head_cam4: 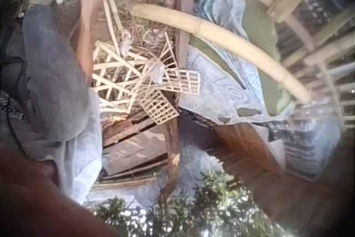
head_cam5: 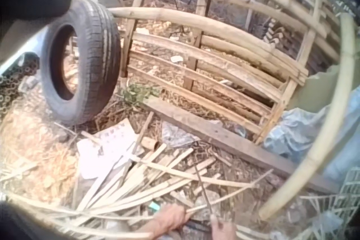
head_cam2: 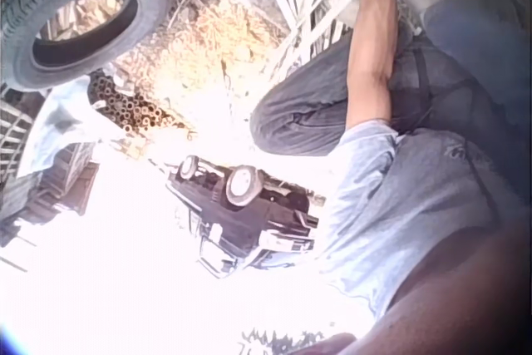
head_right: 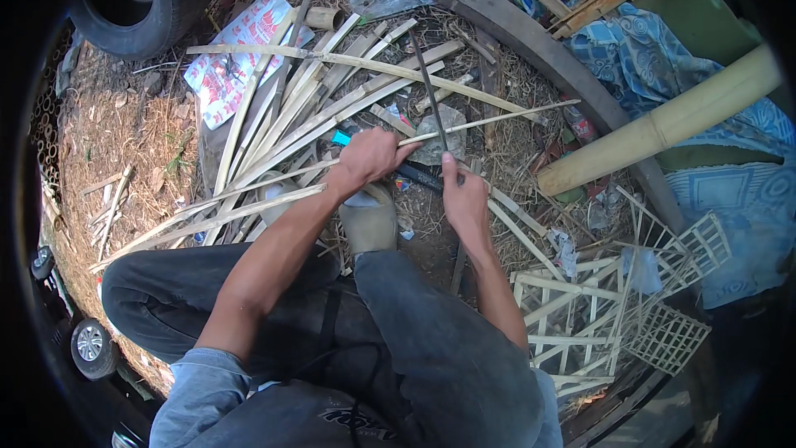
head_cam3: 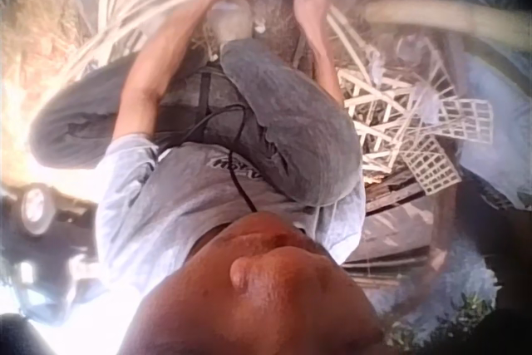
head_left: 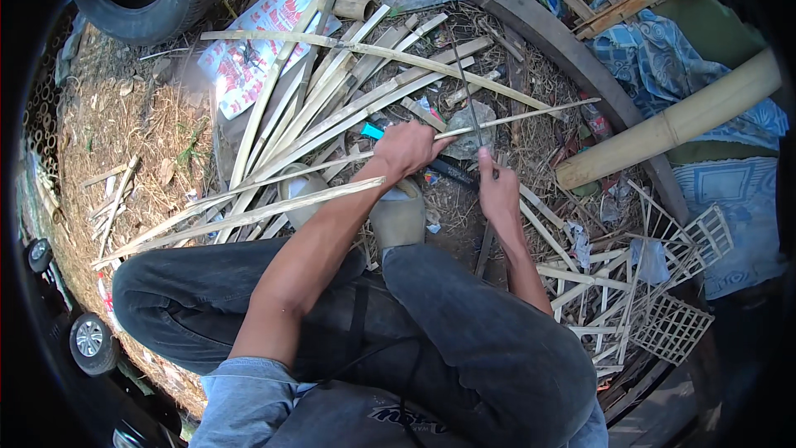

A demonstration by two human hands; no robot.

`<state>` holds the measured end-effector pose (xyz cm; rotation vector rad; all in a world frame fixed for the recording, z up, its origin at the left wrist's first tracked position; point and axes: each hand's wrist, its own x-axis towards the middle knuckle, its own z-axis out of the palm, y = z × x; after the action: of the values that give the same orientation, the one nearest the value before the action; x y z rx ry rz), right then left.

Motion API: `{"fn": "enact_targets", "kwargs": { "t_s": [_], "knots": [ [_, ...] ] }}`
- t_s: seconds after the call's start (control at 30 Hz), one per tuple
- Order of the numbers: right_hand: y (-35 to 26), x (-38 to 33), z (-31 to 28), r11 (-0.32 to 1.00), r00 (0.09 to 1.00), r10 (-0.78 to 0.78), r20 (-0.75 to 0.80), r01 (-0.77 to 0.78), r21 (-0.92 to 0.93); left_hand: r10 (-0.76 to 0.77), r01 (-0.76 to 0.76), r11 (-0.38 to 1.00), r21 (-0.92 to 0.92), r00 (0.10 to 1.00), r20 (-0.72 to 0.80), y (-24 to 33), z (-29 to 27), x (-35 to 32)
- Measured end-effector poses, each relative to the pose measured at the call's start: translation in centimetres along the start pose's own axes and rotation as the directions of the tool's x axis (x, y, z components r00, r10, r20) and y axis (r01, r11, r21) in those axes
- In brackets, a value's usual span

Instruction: The person shaves bamboo strips with a machete and then uses a hammer on the bamboo assembly while sitting on the ground.

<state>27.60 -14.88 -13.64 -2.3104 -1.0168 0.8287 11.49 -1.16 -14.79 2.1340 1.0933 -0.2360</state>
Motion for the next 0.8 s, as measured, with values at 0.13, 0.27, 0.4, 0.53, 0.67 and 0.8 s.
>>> {"fn": "enact_targets", "kwargs": {
  "t_s": [0.13, 0.27, 0.4, 0.53, 0.67, 0.8],
  "knots": [
    [-1.4, -0.2, -1.2, 0.924, 0.995, -0.098, -0.033, 0.079, -0.375, -0.003, 0.003, 1.000, -0.025, 1.000, 0.004, -0.6, 0.1, -0.2],
    [-0.7, 0.7, -2.0, 0.751, 0.786, 0.353, 0.507, -0.561, 0.347, 0.019, -0.021, 0.999, -0.039, 0.999, -0.041, -0.7, 0.0, -0.2],
    [-1.2, -0.6, -1.5, 0.944, 0.965, 0.234, 0.115, -0.254, 0.210, 0.015, -0.014, 1.000, -0.028, 0.999, 0.029, 0.3, -0.4, 0.3],
    [-7.5, -3.1, -6.6, 0.756, 0.982, 0.165, 0.094, -0.187, 0.628, 0.051, -0.055, 0.998, -0.042, 0.996, -0.078, -0.4, -0.3, -0.4],
    [-11.5, -3.6, -10.5, 0.614, 0.989, -0.090, -0.118, 0.148, 0.775, 0.037, -0.041, 0.998, -0.043, 0.994, -0.098, -1.3, 0.3, -0.3],
    [-4.1, -1.6, -2.8, 0.869, 0.996, 0.082, 0.020, -0.082, 0.488, 0.034, -0.034, 0.999, -0.035, 0.999, -0.015, 0.7, -0.4, 0.0]
  ]
}}
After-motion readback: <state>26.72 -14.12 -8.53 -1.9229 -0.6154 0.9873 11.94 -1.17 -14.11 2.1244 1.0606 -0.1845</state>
